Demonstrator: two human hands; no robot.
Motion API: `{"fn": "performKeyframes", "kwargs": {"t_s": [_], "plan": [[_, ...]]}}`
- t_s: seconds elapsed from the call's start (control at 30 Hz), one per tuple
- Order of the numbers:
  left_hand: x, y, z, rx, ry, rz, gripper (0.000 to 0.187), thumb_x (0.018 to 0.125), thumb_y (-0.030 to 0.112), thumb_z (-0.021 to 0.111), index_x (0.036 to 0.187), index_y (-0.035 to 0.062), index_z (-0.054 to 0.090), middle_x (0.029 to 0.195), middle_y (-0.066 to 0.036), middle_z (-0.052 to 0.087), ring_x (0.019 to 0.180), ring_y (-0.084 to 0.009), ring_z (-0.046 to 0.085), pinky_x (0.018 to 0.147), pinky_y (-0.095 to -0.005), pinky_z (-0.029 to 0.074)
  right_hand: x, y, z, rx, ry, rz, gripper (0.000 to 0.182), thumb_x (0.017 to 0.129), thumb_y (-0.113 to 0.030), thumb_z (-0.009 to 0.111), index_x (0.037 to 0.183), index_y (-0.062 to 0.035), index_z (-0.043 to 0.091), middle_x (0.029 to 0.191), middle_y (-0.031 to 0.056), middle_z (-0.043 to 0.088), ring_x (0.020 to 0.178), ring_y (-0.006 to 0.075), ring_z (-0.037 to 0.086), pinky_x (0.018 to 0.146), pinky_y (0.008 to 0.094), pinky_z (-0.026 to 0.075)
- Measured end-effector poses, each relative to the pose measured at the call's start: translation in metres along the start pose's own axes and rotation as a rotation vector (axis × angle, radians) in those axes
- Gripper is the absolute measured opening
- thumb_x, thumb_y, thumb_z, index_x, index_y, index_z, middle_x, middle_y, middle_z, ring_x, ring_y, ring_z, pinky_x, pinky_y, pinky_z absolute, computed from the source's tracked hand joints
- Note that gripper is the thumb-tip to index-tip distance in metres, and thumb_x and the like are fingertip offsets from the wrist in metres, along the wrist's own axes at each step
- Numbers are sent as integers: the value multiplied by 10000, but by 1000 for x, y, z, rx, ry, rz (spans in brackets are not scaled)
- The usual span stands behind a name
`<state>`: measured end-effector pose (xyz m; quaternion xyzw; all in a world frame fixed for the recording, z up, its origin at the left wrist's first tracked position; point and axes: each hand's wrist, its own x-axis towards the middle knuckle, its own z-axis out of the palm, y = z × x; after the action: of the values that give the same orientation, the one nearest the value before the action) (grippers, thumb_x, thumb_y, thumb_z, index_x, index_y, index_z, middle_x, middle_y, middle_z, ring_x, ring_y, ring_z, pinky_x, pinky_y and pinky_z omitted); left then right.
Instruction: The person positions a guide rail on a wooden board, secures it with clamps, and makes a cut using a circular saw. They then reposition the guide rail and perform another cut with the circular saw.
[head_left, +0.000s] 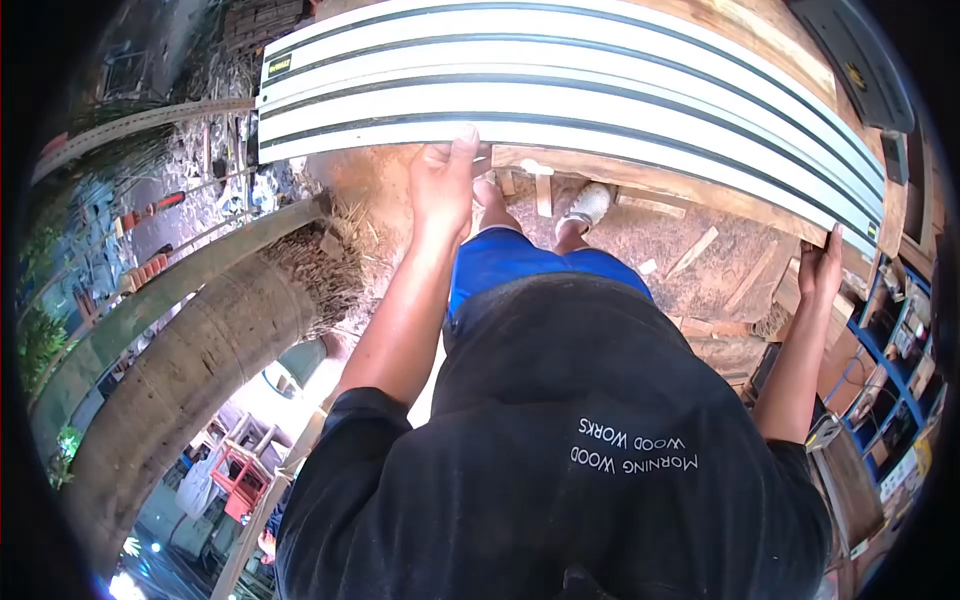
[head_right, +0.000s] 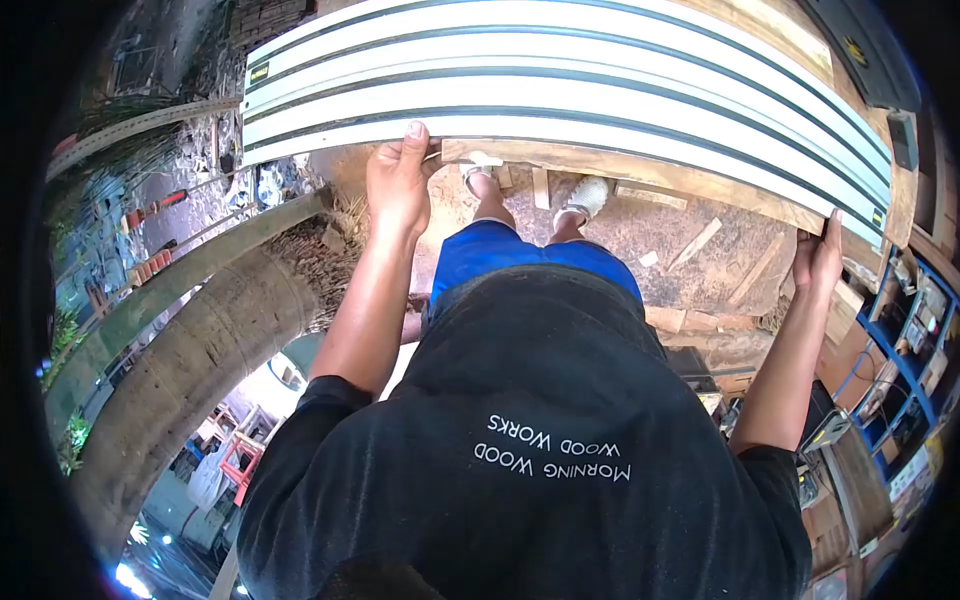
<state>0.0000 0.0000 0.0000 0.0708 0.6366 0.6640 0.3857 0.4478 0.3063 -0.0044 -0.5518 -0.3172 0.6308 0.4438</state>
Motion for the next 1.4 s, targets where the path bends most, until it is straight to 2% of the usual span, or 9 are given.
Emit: {"fn": "performKeyframes", "kwargs": {"t_s": [0.17, 0.6, 0.67, 0.77, 1.0, 1.07, 1.1, 1.17, 1.4], "plan": [[-11, 0, 7, -131, 60, -44, 238, 955, 270, 542, 973, 42, 606, 895, -72, 621, 858, -166, 591, 775, -330, 502, 1, -6, -20, -14, -25, 13, 355, 971, -276, 505, 1204, -8, 524, 1174, 104, 593, 1020, 185, 580, 863, 301, 467], [-14, -1, 4, -120, 33, -27, 241, 959, 264, 533, 953, 35, 608, 904, -74, 621, 840, -181, 593, 778, -340, 497, -1, -6, -18, -31, 4, 22, 371, 969, -280, 507, 1224, -10, 507, 1182, 102, 588, 1060, 203, 568, 912, 330, 460], [-13, -3, 0, -141, 5, -41, 215, 945, 230, 561, 983, 22, 599, 926, -80, 628, 856, -186, 600, 809, -354, 493, 6, -4, -27, -37, -6, 16, 374, 968, -277, 510, 1237, -16, 504, 1193, 100, 585, 1069, 192, 565, 893, 310, 458], [-16, -5, -3, -177, -63, 18, 213, 932, 151, 560, 1027, -37, 588, 936, -104, 636, 876, -165, 602, 821, -307, 486, -5, -5, -9, -29, 30, -12, 347, 960, -291, 532, 1207, -48, 533, 1136, 63, 612, 962, 142, 584, 726, 248, 438], [-20, -10, -8, -235, -94, 61, 289, 886, 99, 600, 1135, -26, 525, 1042, -121, 616, 959, -202, 600, 845, -341, 486, -4, -4, -10, -33, 36, -10, 356, 961, -297, 527, 1215, -47, 530, 1132, 61, 613, 960, 147, 584, 746, 257, 445], [-19, -5, -10, -312, -121, 38, 273, 890, 104, 595, 1122, -24, 530, 1045, -128, 615, 969, -213, 602, 846, -351, 492, 5, -3, -23, -20, 1, 17, 429, 962, -307, 516, 1306, -57, 466, 1285, 66, 543, 1128, 203, 530, 952, 343, 426], [-18, -3, -11, -387, -144, 15, 258, 894, 108, 590, 1110, -21, 535, 1048, -135, 614, 978, -224, 604, 847, -361, 498, 1, -5, -18, -24, 8, 11, 429, 962, -307, 516, 1306, -57, 466, 1285, 66, 543, 1128, 203, 530, 952, 343, 426], [-16, -3, -12, -403, -168, 3, 239, 911, 127, 573, 1103, -14, 543, 1042, -134, 620, 964, -216, 617, 825, -350, 514, -12, -6, 0, -22, 51, -14, 340, 976, -292, 495, 1200, -38, 533, 1131, 65, 608, 974, 153, 580, 789, 269, 458], [-10, -10, -8, -159, -85, -17, 217, 906, 169, 623, 1022, -14, 618, 928, -91, 659, 847, -138, 620, 750, -284, 505, -16, -6, 7, -4, 42, -23, 361, 980, -290, 485, 1254, -56, 499, 1175, 56, 593, 1028, 161, 573, 836, 289, 465]]}}
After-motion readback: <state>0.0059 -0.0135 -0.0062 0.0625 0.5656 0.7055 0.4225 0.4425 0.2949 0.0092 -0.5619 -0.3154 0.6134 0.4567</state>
